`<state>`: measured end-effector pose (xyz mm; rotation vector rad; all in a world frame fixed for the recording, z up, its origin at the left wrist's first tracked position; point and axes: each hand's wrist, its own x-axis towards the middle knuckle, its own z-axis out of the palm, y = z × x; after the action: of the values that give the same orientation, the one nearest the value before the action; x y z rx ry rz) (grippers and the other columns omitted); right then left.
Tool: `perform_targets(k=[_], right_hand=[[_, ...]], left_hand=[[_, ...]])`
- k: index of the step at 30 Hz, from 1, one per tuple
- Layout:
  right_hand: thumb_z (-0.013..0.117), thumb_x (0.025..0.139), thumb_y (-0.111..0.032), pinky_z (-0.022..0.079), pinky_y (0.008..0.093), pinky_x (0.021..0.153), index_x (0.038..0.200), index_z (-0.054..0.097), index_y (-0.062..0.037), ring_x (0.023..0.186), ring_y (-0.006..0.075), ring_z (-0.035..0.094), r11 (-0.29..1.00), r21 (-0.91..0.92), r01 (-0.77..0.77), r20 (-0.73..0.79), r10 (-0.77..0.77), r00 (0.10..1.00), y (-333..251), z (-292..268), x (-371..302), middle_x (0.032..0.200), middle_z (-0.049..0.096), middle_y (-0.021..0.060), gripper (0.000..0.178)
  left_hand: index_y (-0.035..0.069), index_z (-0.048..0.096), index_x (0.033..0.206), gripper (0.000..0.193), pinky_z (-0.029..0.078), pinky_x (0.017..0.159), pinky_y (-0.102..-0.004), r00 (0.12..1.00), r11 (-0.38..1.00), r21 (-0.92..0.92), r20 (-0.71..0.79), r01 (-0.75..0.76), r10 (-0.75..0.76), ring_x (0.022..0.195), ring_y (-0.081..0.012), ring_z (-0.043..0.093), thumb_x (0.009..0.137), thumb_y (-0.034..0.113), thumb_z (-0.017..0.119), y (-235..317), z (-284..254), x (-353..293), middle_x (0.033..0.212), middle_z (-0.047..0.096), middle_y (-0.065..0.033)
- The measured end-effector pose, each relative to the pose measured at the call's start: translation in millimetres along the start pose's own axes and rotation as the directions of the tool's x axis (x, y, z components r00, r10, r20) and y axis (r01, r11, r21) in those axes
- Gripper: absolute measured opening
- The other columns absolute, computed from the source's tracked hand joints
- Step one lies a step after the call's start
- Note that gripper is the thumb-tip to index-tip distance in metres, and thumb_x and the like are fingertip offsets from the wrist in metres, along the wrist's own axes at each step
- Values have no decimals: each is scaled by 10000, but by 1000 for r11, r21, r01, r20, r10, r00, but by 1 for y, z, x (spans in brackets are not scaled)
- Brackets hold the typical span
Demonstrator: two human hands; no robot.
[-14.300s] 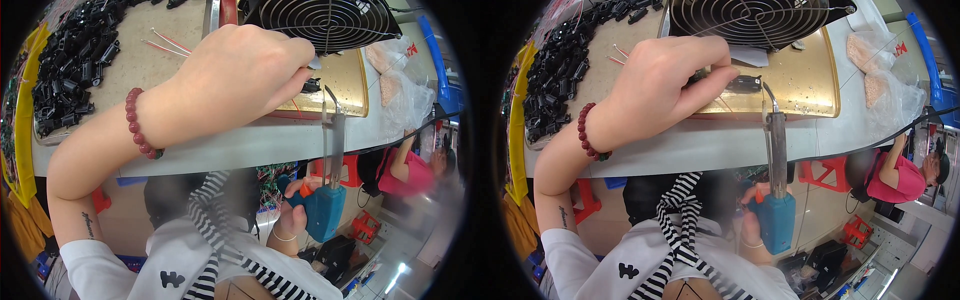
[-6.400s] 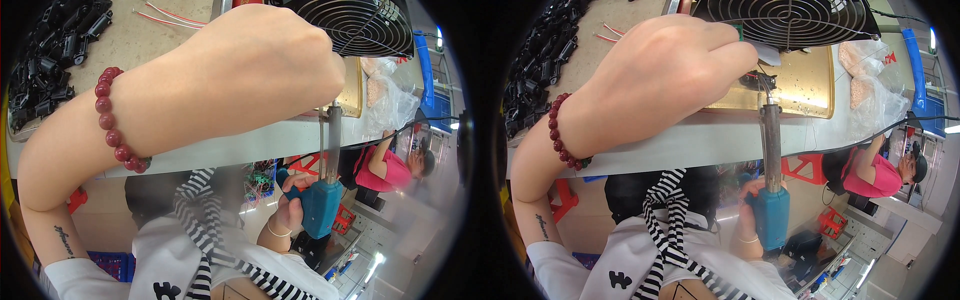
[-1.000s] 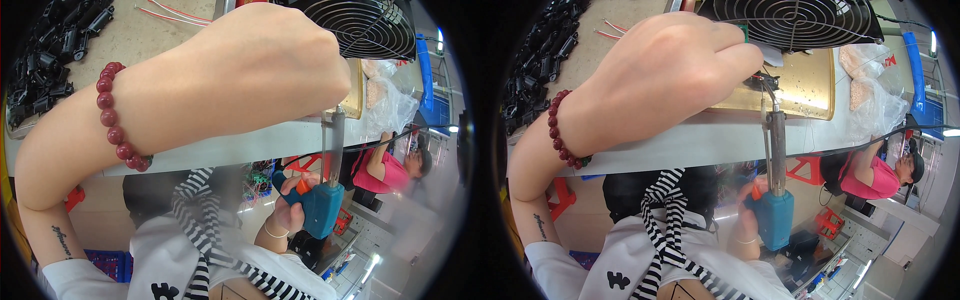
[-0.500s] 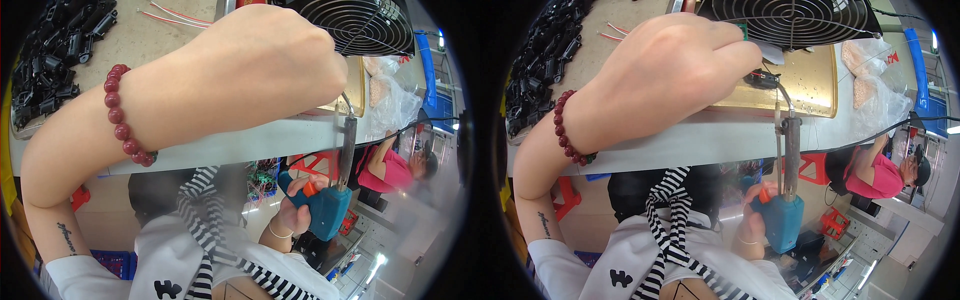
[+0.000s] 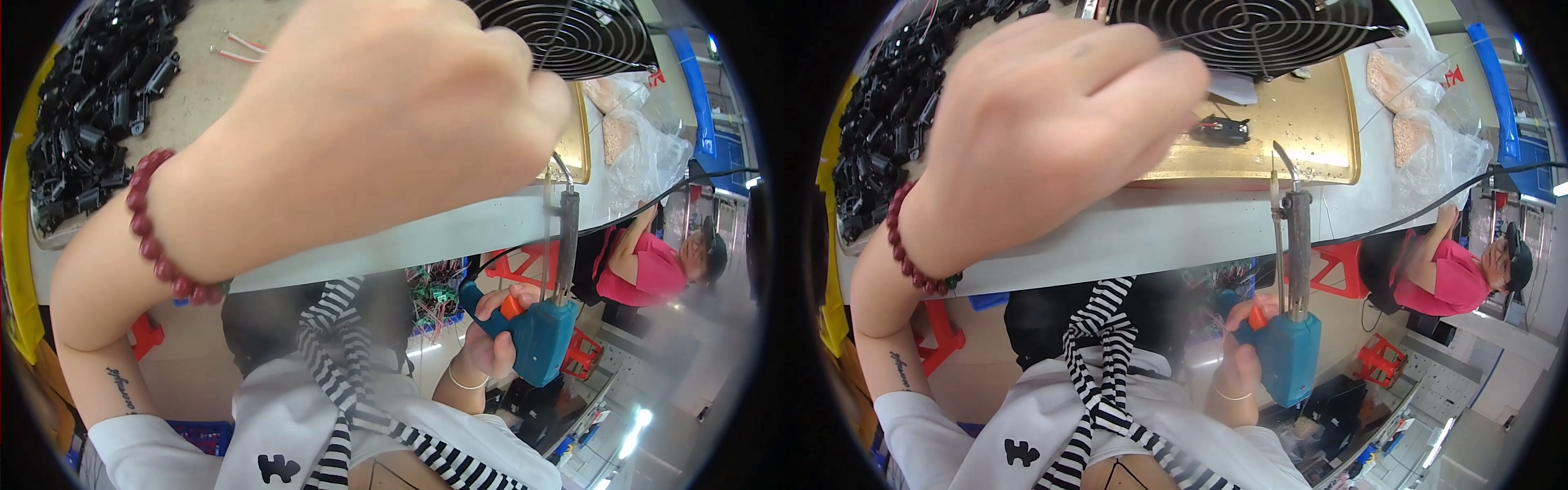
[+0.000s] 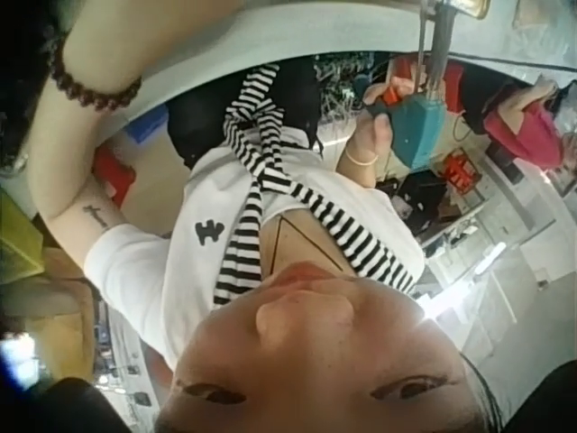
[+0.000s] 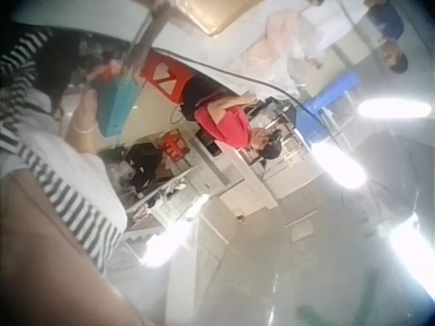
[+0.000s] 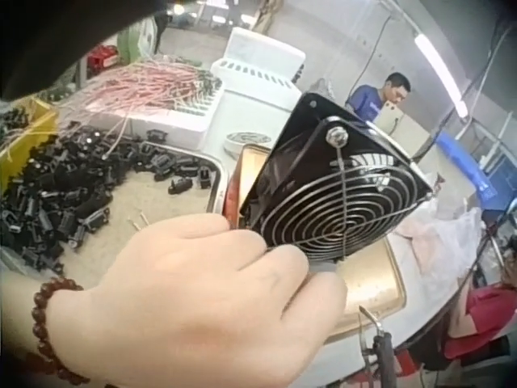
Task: The person solders wires to electronic switch components using a soldering iron. The person then sets a yellow tray of parts aside, places a blue tray on the table, and gathers circuit boards with wires and switch housings by hand.
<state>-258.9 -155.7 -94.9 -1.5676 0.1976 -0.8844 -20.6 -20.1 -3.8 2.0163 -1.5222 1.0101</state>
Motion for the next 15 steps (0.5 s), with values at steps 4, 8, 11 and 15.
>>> perform_targets(k=[4,8,11,15], right_hand=[[608,729,-243,383,270,529,1099,455,72,626,182,530,999,-24,-29,-33,28,999,2,-9,-8,1064,466,173,509],[620,730,-256,380,278,563,1112,462,58,635,175,523,997,-21,-76,-66,75,995,4,-9,-6,1068,464,164,520],[634,732,-270,377,282,591,1127,469,41,634,169,516,994,-26,-106,-59,104,993,0,-14,-13,1076,457,155,530],[683,722,-331,390,265,600,1136,481,22,670,166,521,985,-30,-170,-110,166,980,3,-15,-9,1067,475,122,580]], left_hand=[[88,508,781,195,405,494,-321,954,970,109,185,217,-235,552,-220,519,699,170,665,-7,-3,-12,624,486,-37],[66,523,902,251,408,489,-320,891,915,-153,335,373,-307,561,-233,544,748,189,678,-4,-7,-8,698,564,-55],[56,538,965,306,409,497,-306,876,853,-275,332,444,-350,560,-215,542,731,175,695,-4,-12,-2,710,566,-65],[21,595,849,218,396,495,-295,888,861,-324,377,393,-263,530,-209,504,718,154,707,-7,-11,1,699,537,-77]])
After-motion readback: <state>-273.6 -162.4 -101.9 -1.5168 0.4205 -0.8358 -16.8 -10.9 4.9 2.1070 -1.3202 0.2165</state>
